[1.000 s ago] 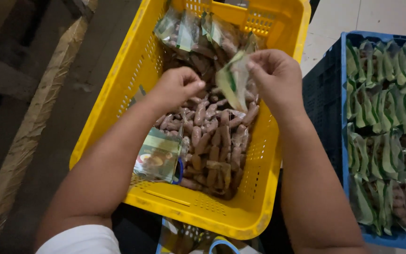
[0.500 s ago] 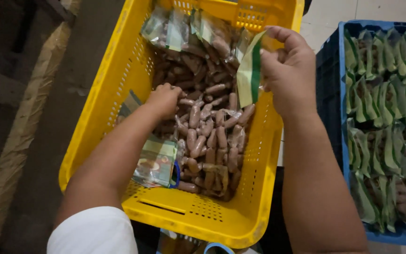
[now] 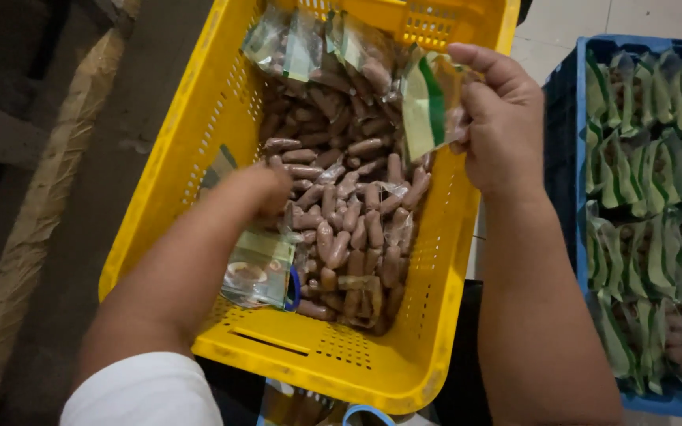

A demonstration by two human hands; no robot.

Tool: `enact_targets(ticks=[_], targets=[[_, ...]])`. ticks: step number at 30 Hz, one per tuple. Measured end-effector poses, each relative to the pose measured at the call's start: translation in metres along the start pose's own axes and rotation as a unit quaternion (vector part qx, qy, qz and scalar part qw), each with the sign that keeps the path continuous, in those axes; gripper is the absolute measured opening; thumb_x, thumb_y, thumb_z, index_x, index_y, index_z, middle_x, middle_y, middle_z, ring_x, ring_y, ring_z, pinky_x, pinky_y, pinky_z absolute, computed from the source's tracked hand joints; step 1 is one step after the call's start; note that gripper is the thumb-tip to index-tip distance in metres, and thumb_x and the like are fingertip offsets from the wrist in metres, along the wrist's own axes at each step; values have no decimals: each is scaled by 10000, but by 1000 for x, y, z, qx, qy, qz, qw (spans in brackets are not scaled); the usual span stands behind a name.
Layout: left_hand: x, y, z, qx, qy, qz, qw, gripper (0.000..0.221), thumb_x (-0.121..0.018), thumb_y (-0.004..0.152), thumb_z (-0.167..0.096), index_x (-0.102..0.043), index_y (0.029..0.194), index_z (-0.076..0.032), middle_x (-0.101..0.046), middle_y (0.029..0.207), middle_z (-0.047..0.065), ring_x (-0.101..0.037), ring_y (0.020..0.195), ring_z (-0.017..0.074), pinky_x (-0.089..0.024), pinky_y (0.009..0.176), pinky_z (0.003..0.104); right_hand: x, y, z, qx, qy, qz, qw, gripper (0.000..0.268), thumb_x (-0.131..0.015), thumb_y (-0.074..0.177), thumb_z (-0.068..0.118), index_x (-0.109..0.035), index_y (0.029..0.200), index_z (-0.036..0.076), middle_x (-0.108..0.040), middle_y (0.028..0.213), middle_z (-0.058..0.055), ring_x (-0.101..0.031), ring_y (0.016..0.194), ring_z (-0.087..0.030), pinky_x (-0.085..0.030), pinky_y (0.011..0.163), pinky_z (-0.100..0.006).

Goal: The person sorts brown tamarind pods from a yellow crate into clear plastic bags, arranging the pods inside the bags and setting the filled bags aside on a table.

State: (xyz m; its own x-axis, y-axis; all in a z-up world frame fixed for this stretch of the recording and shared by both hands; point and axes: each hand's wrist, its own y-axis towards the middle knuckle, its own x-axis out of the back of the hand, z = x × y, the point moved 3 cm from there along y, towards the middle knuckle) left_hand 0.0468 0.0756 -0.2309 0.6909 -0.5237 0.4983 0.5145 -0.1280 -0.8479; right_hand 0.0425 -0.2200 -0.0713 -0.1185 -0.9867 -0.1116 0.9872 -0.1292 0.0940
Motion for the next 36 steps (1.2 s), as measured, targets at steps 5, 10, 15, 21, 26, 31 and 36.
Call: enact_targets(ticks=[5,10,15,21,26,31,36], targets=[[33,56,9,43,-89,-190,977,327,-674,867,-328,-762,1163,-222,-771,1073,45,-721,1056,287,-580,820,413,-14,-7,3,-25,-125,22,992,271,-539,1038,58,-740,1207,124,-686,825,-13,-473,448,-43,-460,376,-189],[6,45,3,24,-243,-220,944,536,-645,895,-181,-550,1417,-106,-467,1518,87,-575,1224,425,-474,990,602,-21,-12,8,-12,-163,41,986,222,-551,1086,127,-745,1193,109,-575,643,18,-467,417,-66,-492,398,-214],[-1,54,32,-94,-334,-213,914,394,-809,781,-212,-472,625,-78,-409,1647,-156,-661,1042,217,-468,849,411,-17,-9,5,8,-190,36,981,217,-550,1094,154,-737,1197,116,-582,646,8,-485,433,-72,-521,407,-232],[77,-107,17,-140,-510,-266,806,400,-688,934,-188,-684,1315,-65,-728,1254,199,-670,1200,376,-509,1025,474,-8,-2,-5,71,-203,1,977,343,-529,994,-1,-762,1230,82,-707,905,-127,-556,735,-143,-564,664,-352],[92,-149,2,-228,-507,-459,694,384,-810,854,-223,-739,1205,-88,-781,980,72,-720,940,177,-569,856,346,-11,-12,-4,64,-277,-2,959,371,-593,944,39,-787,1190,236,-752,851,-40,-711,669,-152,-606,700,-326],[94,-152,-39,-190,-325,-568,732,311,-823,819,-420,-715,1032,-220,-747,875,-6,-738,880,244,-578,757,359,-28,-15,-20,96,-313,26,944,351,-643,939,97,-779,1206,279,-766,850,-51,-751,712,-210,-612,691,-357],[90,-127,-55,-154,-145,-613,761,236,-741,850,-366,-629,999,-221,-662,828,-36,-705,799,256,-569,672,364,-41,-14,-35,176,-416,44,891,224,-688,971,264,-781,1172,298,-773,939,-72,-739,939,-296,-593,767,-448]])
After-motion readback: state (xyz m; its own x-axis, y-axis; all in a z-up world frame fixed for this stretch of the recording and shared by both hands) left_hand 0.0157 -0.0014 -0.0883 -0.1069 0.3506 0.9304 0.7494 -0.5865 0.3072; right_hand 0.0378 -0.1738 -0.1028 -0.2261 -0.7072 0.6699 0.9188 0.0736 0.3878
